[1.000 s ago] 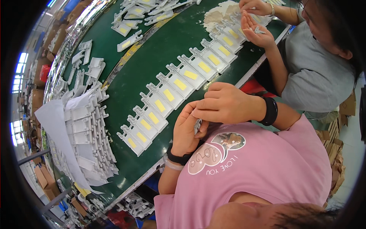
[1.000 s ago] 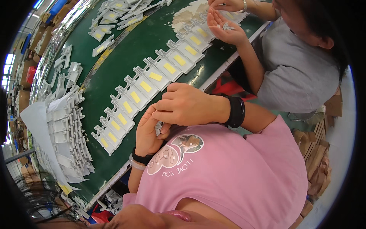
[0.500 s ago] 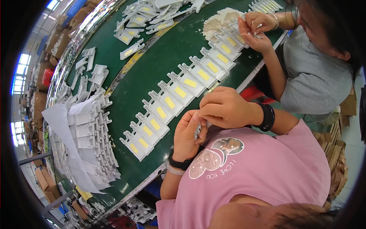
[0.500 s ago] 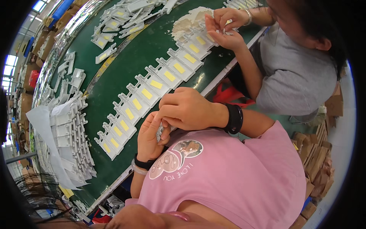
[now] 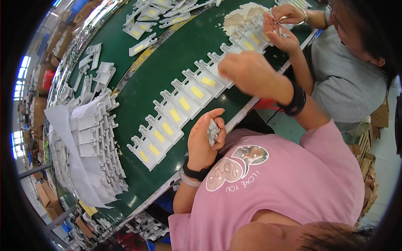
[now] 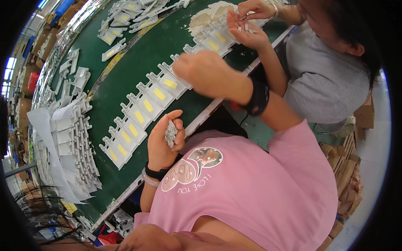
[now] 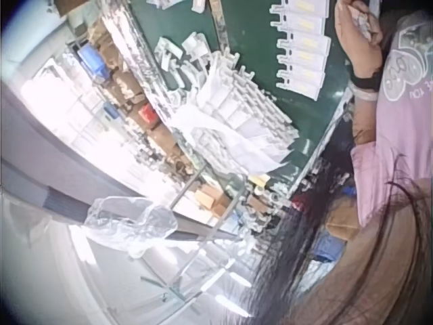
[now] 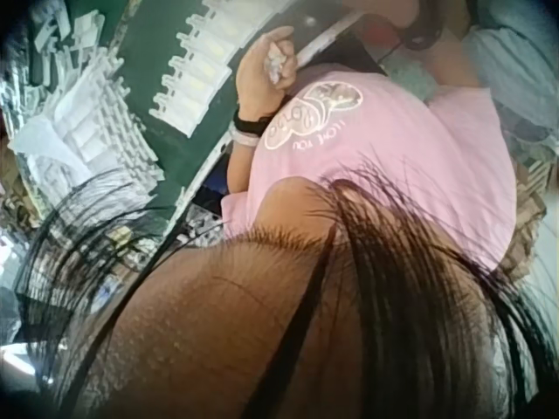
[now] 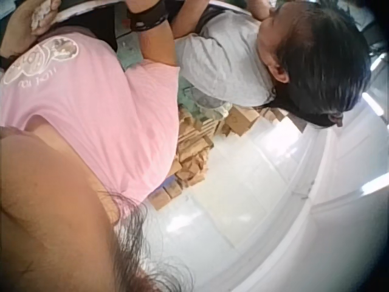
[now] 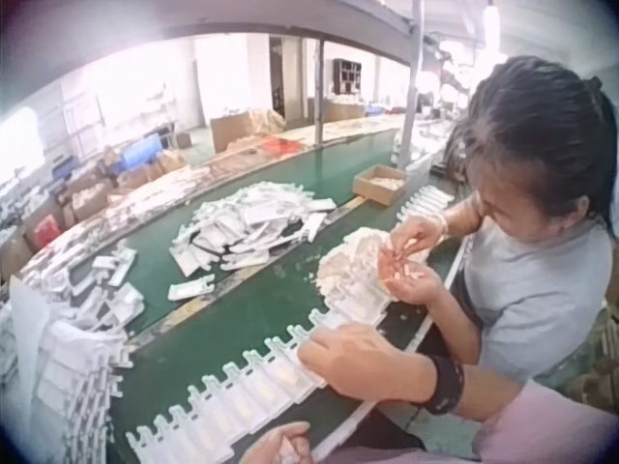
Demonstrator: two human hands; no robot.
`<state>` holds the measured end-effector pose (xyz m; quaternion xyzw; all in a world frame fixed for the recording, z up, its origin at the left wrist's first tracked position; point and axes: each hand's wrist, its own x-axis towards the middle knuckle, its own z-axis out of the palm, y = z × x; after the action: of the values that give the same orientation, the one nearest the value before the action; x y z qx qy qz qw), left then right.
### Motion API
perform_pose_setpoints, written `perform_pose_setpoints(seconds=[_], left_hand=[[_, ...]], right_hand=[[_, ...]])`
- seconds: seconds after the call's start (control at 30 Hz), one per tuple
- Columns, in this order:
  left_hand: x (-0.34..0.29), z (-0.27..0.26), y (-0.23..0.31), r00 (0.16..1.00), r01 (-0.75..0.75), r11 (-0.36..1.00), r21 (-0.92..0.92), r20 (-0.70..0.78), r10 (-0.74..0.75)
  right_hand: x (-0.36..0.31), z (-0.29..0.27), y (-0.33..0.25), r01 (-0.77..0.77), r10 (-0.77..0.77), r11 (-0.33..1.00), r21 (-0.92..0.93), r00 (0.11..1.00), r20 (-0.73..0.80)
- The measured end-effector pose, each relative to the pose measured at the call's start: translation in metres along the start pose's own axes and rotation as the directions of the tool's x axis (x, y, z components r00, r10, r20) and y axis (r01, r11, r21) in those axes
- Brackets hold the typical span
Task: The person peels adhesive squares from a yellow sheet and applies them to white plastic light housings before pressing small grey components into each housing by hand.
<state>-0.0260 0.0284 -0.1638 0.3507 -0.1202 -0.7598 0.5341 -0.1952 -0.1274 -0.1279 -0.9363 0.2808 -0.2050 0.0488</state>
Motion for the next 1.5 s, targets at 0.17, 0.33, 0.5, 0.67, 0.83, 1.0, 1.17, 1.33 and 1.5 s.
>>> perform_pose_setpoints(seconds=[0.17, 0.33, 0.5, 0.67, 0.83, 1.0, 1.17, 1.33, 1.5], left_hand=[[0.001, -0.004, 0.001, 0.999, 0.019, 0.994, -0.112, 0.05, -0.013], [0.0, -0.006, 0.001, 0.997, 0.043, 0.994, -0.103, 0.067, -0.036], [0.0, -0.008, 0.001, 0.994, 0.065, 0.99, -0.123, 0.099, -0.053], [-0.001, -0.009, 0.001, 0.992, 0.059, 0.99, -0.127, 0.117, -0.044], [-0.001, -0.009, 0.002, 0.99, 0.068, 0.989, -0.133, 0.131, -0.05], [-0.002, -0.008, 0.001, 0.988, 0.066, 0.99, -0.124, 0.144, -0.048], [-0.006, -0.006, -0.001, 0.998, 0.016, 0.997, -0.071, 0.064, -0.012], [-0.006, -0.01, -0.001, 0.997, 0.014, 0.999, -0.044, 0.078, -0.011], [-0.006, -0.008, 0.002, 1.0, -0.008, 0.994, -0.109, 0.018, 0.01]], right_hand=[[0.029, 0.017, 0.042, 0.084, -0.084, 0.996, 0.036, 0.996, 0.02], [0.035, 0.025, 0.047, 0.203, -0.202, 0.979, -0.01, 0.977, 0.068], [0.04, 0.028, 0.046, 0.262, -0.257, 0.961, -0.091, 0.964, 0.066], [0.036, 0.033, 0.046, 0.333, -0.322, 0.929, -0.159, 0.942, 0.092], [0.026, 0.024, 0.025, 0.362, -0.307, 0.889, -0.279, 0.925, 0.224], [0.012, 0.037, 0.004, 0.32, -0.229, 0.808, -0.494, 0.944, 0.237], [0.02, 0.017, 0.023, 0.218, -0.154, 0.938, -0.27, 0.958, 0.241], [0.013, 0.018, 0.018, 0.042, -0.037, 0.995, -0.091, 0.997, 0.062], [0.007, 0.006, -0.008, -0.02, -0.014, 0.975, 0.219, 0.988, 0.152]])
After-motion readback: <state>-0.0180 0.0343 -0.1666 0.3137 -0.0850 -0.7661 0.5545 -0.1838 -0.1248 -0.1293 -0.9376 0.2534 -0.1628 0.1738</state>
